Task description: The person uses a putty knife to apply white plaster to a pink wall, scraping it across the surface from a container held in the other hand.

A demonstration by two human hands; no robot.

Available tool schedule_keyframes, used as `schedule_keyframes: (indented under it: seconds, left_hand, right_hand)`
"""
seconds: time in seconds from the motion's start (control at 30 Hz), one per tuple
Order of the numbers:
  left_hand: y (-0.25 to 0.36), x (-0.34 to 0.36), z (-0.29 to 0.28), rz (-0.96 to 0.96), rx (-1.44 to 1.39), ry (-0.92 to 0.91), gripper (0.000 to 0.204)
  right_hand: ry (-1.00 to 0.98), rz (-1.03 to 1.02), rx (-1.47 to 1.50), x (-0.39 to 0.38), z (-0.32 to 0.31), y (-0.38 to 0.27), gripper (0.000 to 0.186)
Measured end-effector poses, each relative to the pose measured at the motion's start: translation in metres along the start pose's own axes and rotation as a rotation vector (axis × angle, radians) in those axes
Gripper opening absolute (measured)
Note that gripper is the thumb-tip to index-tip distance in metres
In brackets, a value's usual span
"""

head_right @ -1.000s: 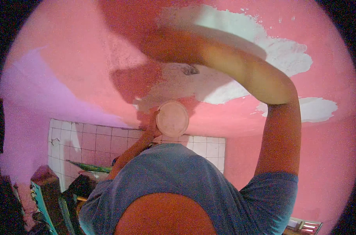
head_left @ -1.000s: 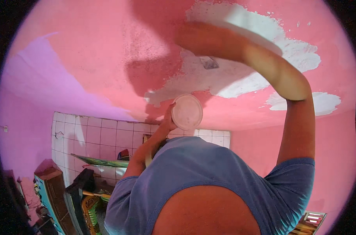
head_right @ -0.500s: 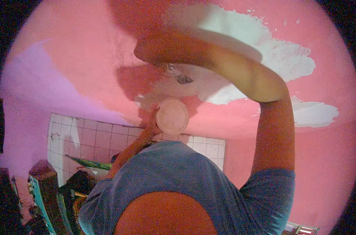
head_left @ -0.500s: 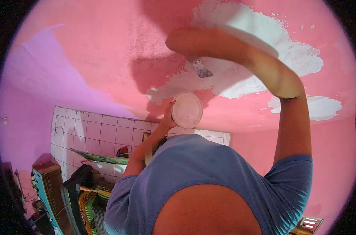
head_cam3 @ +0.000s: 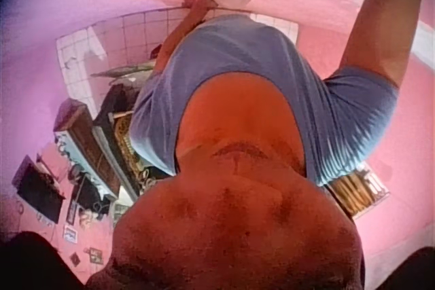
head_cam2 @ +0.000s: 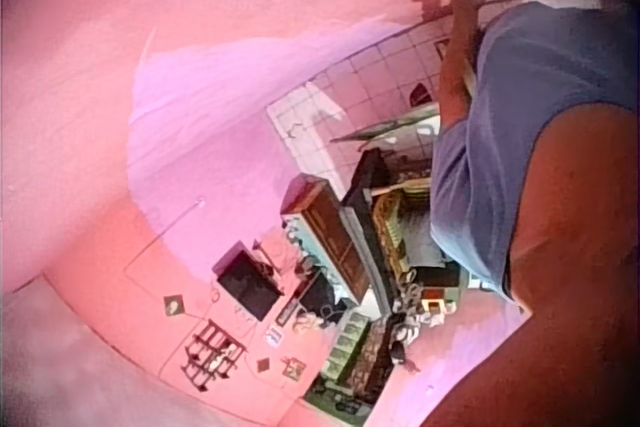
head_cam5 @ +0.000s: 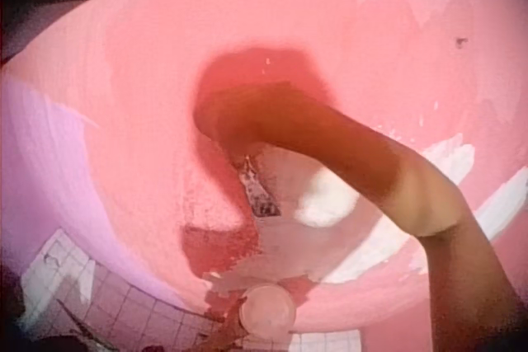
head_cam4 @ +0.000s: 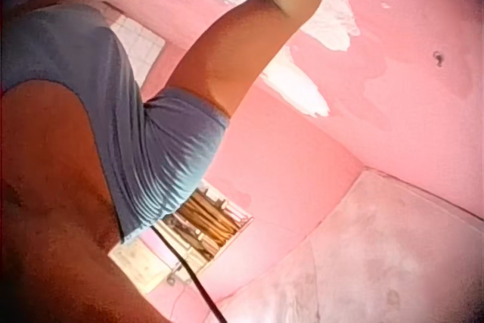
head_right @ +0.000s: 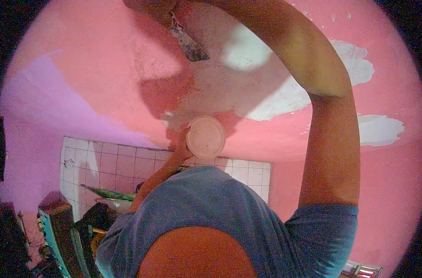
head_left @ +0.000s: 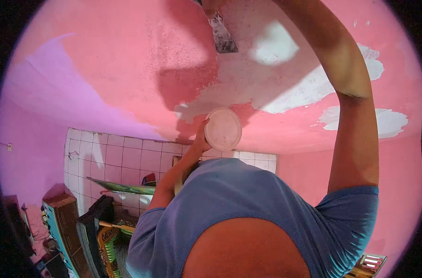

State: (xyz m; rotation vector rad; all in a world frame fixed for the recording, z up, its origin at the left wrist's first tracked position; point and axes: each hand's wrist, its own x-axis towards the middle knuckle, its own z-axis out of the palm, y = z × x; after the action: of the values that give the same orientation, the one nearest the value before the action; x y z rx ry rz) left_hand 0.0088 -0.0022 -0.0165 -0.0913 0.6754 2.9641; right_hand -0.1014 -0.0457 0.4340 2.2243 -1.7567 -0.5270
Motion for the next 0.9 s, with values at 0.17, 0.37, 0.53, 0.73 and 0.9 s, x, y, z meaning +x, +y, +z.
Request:
schedule_keyframes:
  seconds: [0.17,0.37,0.53,0.73,0.9]
  left_hand:
    - [-0.008,0.005,-0.009,-0.028,-0.064,0.008,0.056]
    - [-0.006,0.002,-0.010,-0.057,-0.127,0.017,0.057]
    - [-0.009,0.002,-0.012,-0.085,-0.142,0.020,0.059]
    - [-0.012,0.006,-0.015,-0.102,-0.140,0.038,0.060]
    - [-0.011,0.009,-0.013,-0.104,-0.144,0.042,0.061]
  right_hand:
    - [-0.149,-0.028,0.065,-0.010,0.030,-0.010,0.013]
    - [-0.062,-0.122,0.092,-0.005,0.091,-0.029,0.014]
    - [0.092,-0.123,0.005,0.017,0.082,-0.004,0.015]
    - [0.063,-0.062,0.009,0.039,0.035,0.020,0.015]
    - [-0.004,-0.049,0.045,0.035,0.020,0.021,0.016]
